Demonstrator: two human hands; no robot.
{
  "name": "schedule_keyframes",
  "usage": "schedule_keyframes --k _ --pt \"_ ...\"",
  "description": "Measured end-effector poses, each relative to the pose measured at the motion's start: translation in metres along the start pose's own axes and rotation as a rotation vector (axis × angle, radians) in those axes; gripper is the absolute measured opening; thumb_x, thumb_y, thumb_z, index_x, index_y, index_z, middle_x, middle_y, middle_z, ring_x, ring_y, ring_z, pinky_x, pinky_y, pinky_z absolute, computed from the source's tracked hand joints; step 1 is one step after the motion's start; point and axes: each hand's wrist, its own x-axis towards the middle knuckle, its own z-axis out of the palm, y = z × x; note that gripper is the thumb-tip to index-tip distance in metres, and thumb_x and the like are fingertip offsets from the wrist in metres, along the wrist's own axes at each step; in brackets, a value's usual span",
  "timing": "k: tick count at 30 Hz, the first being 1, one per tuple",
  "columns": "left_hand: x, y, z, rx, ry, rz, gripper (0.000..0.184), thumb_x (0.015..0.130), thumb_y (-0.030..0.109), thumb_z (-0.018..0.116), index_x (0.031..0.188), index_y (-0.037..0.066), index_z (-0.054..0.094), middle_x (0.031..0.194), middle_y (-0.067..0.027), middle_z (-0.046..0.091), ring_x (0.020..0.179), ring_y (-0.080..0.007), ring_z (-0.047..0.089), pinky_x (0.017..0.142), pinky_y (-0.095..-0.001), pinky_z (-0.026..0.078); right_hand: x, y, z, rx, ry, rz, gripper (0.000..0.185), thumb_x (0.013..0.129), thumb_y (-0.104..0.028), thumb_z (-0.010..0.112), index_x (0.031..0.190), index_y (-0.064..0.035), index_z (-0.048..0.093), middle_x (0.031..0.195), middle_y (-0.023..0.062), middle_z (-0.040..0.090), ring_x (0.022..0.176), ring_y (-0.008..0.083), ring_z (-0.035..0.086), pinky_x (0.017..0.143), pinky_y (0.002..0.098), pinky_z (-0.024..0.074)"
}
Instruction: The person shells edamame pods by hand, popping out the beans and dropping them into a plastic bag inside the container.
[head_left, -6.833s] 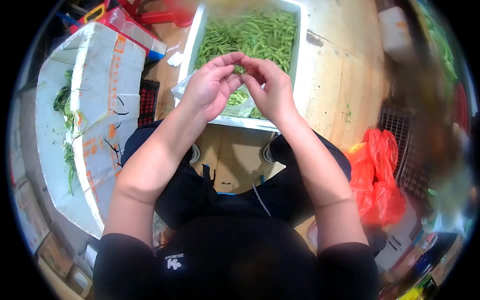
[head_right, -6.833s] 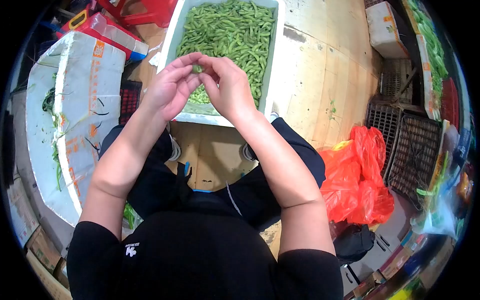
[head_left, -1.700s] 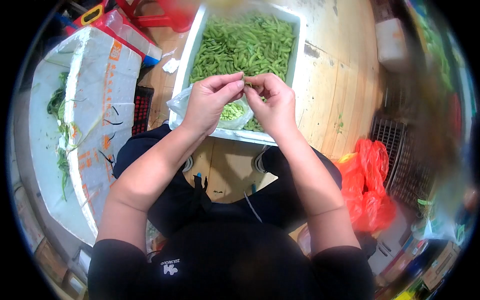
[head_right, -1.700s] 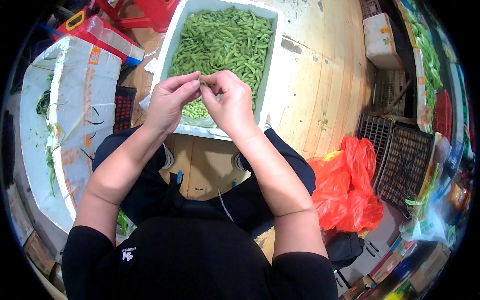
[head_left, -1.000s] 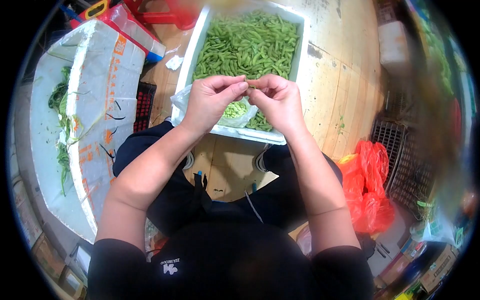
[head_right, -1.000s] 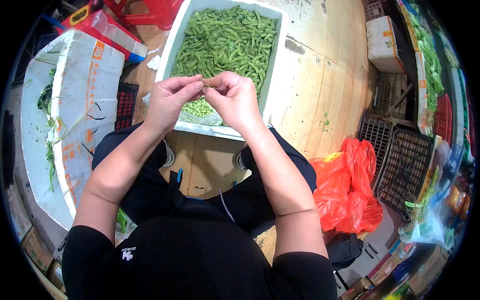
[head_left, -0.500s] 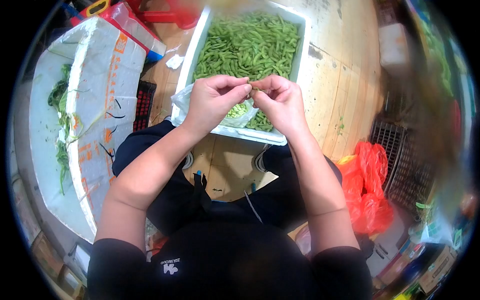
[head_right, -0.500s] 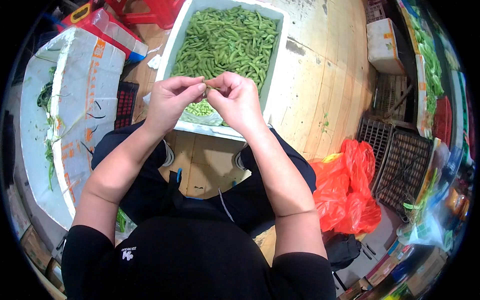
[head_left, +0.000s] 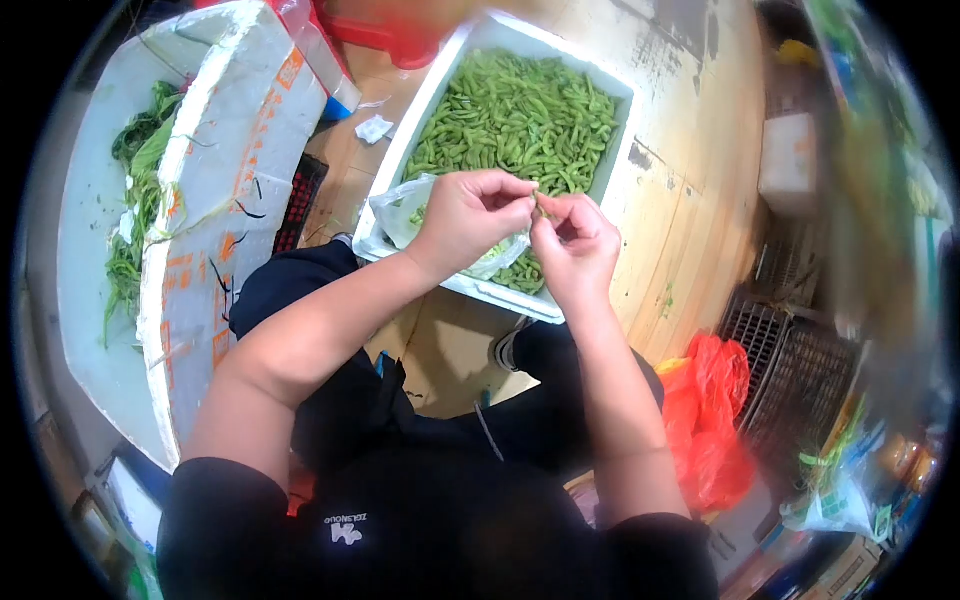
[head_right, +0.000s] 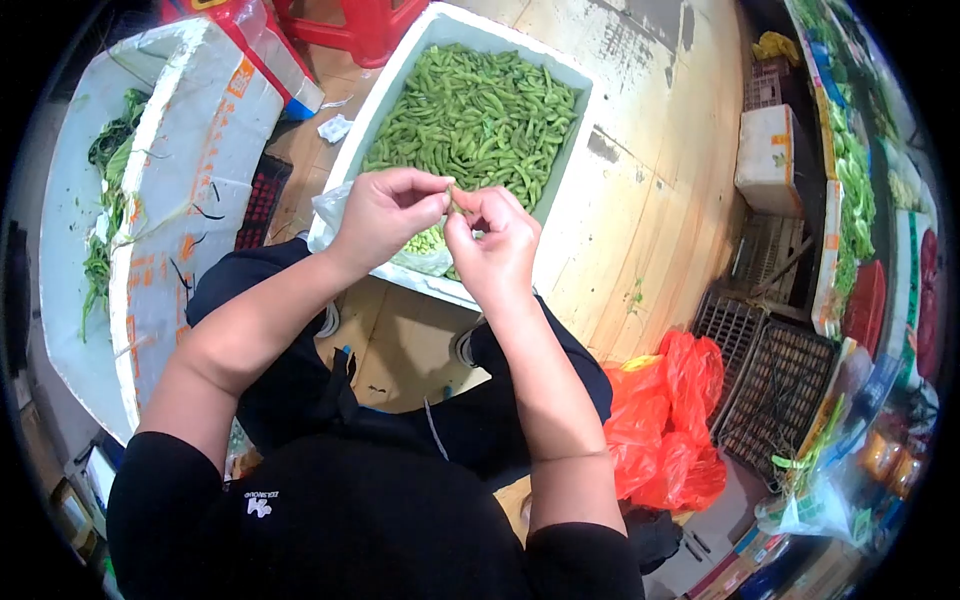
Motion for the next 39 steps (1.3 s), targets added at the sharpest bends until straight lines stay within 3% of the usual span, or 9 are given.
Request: schedule_keyframes --k 4,14,17,20,24,33,36,39 --pt "-0.003 0.002 -0.001 0.282 -0.048 0.221 0.021 0.083 0.004 0.062 0.103 -0.004 0.064 0.087 -0.0082 0.066 0.079 -0.0091 0.061 0.068 -0.0215 0.049 -0.002 0.004 -0.003 0.115 0.015 0.05 0.011 0.073 0.004 0.064 0.083 0.0008 0.065 0.07 0.0063 0.059 0.059 0.0088 0.054 0.052 0.0218 0.0438" --pt "0.0 0.011 -0.003 0.122 -0.142 0.074 0.022 0.082 0.006 0.064 0.103 -0.002 0.065 0.084 -0.0075 0.067 0.073 -0.0078 0.061 0.064 -0.0207 0.048 -0.003 -0.008 -0.013 0.379 -0.053 0.324 0.008 0.079 0.003 0.062 0.088 0.0021 0.064 0.08 0.0022 0.06 0.062 0.0025 0.051 0.054 0.0171 0.0412" --pt "0.0 0.016 -0.002 0.343 -0.102 0.29 0.02 0.08 0.005 0.065 0.1 -0.001 0.066 0.082 -0.0086 0.067 0.069 -0.0084 0.061 0.059 -0.0211 0.048 -0.003 -0.01 -0.013 0.396 -0.042 0.311 0.009 0.079 0.003 0.063 0.088 0.0012 0.064 0.08 0.0019 0.06 0.061 0.0026 0.051 0.054 0.0167 0.0407" --pt "0.0 0.02 -0.002 0.427 -0.073 0.363 0.019 0.079 0.003 0.066 0.097 -0.001 0.066 0.081 -0.009 0.067 0.066 -0.0092 0.062 0.056 -0.0211 0.048 -0.003 -0.009 -0.011 0.328 -0.018 0.191 0.01 0.079 0.003 0.063 0.088 0.0 0.065 0.077 0.0008 0.06 0.06 0.0027 0.051 0.054 0.0168 0.0408" --pt "-0.001 0.021 0.003 0.275 -0.032 0.349 0.016 0.076 0.004 0.066 0.092 -0.001 0.068 0.073 -0.0084 0.066 0.059 -0.0091 0.062 0.054 -0.0209 0.048 -0.002 -0.019 -0.018 0.454 -0.083 0.34 0.011 0.079 0.002 0.063 0.09 0.0013 0.064 0.071 0.0002 0.061 0.058 0.0031 0.051 0.054 0.017 0.0415" --pt "-0.003 0.028 0.004 0.381 0.018 0.37 0.017 0.075 0.003 0.067 0.091 -0.001 0.067 0.071 -0.0087 0.065 0.059 -0.0076 0.06 0.054 -0.0209 0.049 -0.001 -0.021 -0.014 0.48 -0.045 0.319 0.007 0.079 0.002 0.062 0.086 0.002 0.063 0.066 -0.0027 0.058 0.057 0.0002 0.047 0.05 0.0162 0.0365" --pt "-0.005 0.031 -0.002 0.438 -0.069 0.267 0.021 0.079 -0.001 0.063 0.1 -0.002 0.065 0.08 -0.0056 0.065 0.069 -0.0071 0.062 0.06 -0.0193 0.05 0.002 -0.021 -0.018 0.496 -0.064 0.376 0.007 0.079 0.002 0.061 0.085 0.002 0.063 0.065 -0.0031 0.057 0.056 0.0002 0.047 0.05 0.016 0.0364" --pt "-0.005 0.026 -0.003 0.155 -0.114 0.07 0.026 0.085 0.002 0.057 0.111 -0.001 0.061 0.083 -0.0058 0.064 0.075 -0.0096 0.063 0.066 -0.0217 0.052 0.004 -0.021 -0.019 0.546 -0.075 0.397 0.006 0.079 0.001 0.062 0.085 0.0019 0.063 0.066 -0.0016 0.059 0.057 0.0009 0.049 0.05 0.0165 0.0379"
